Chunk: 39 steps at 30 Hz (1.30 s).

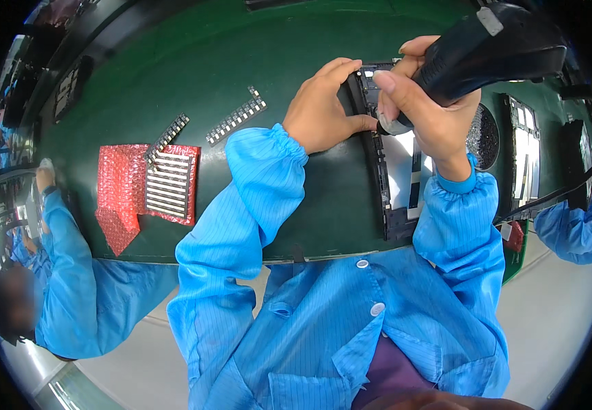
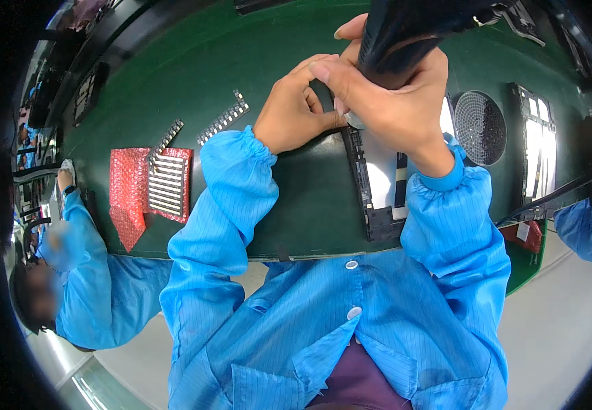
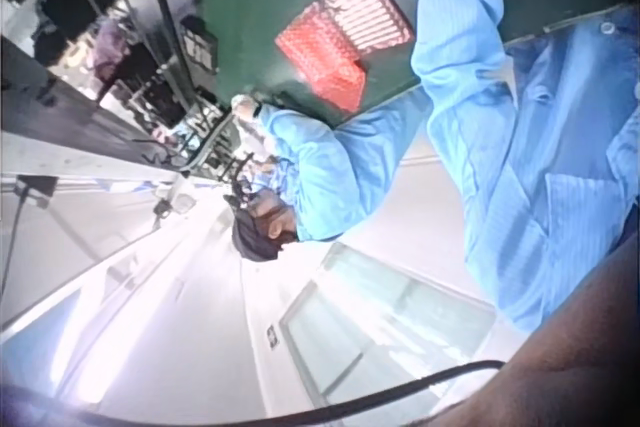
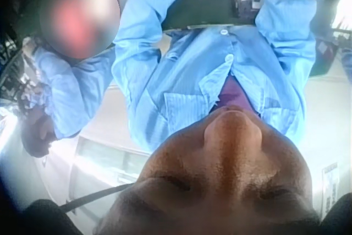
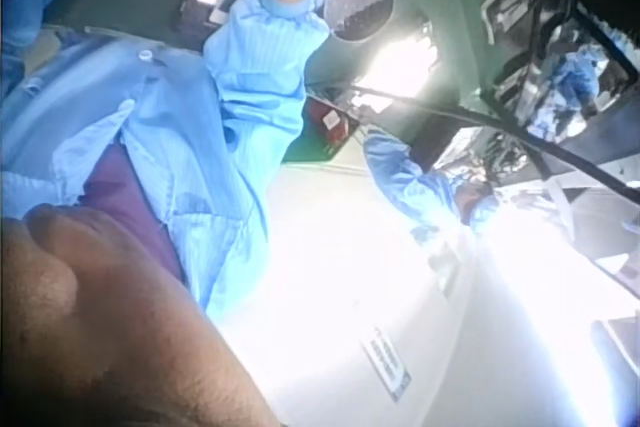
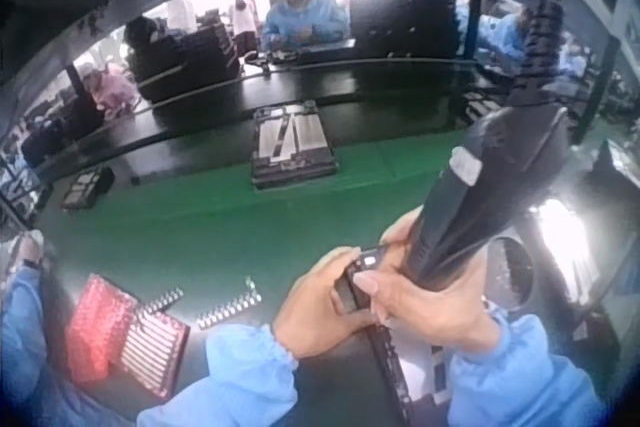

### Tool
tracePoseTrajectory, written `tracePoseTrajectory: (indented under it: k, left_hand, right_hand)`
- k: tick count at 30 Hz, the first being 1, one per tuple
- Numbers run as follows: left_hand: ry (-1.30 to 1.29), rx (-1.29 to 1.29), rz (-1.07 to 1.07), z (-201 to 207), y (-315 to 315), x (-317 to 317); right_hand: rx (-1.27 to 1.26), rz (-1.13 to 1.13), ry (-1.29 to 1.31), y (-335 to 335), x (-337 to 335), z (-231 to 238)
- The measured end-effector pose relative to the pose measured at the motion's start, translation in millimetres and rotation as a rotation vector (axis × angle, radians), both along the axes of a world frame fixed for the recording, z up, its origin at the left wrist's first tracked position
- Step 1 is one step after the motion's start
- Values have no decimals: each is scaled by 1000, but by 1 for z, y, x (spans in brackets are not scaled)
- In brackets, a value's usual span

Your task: Assembling internal components of a tablet device using an electric screwdriver.

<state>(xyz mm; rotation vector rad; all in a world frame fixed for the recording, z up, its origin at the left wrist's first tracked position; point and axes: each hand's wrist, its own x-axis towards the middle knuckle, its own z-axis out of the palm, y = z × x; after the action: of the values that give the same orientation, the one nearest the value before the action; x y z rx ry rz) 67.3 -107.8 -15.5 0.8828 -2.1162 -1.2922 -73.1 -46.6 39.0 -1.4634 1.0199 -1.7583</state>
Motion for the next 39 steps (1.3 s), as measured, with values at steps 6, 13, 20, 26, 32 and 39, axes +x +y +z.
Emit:
tracePoseTrajectory:
  k: [6,13,20,26,32,39]
  left_hand:
    - [-19,-20,7,1,0,0]
    - [42,19,-7,-2,-2,0]
    - [106,-183,10,-16,-5,-2]
    - [-14,51,-6,8,3,3]
    - [-294,-502,319,16,-29,69]
    - [-439,-304,273,10,-40,108]
  right_hand:
    - [-5,9,-3,-1,0,-1]
    - [-36,55,102,3,-1,-2]
    - [-64,72,203,12,7,-2]
    - [-10,57,32,10,6,-5]
    - [-103,284,-212,18,-41,39]
    - [-211,108,-27,27,-133,13]
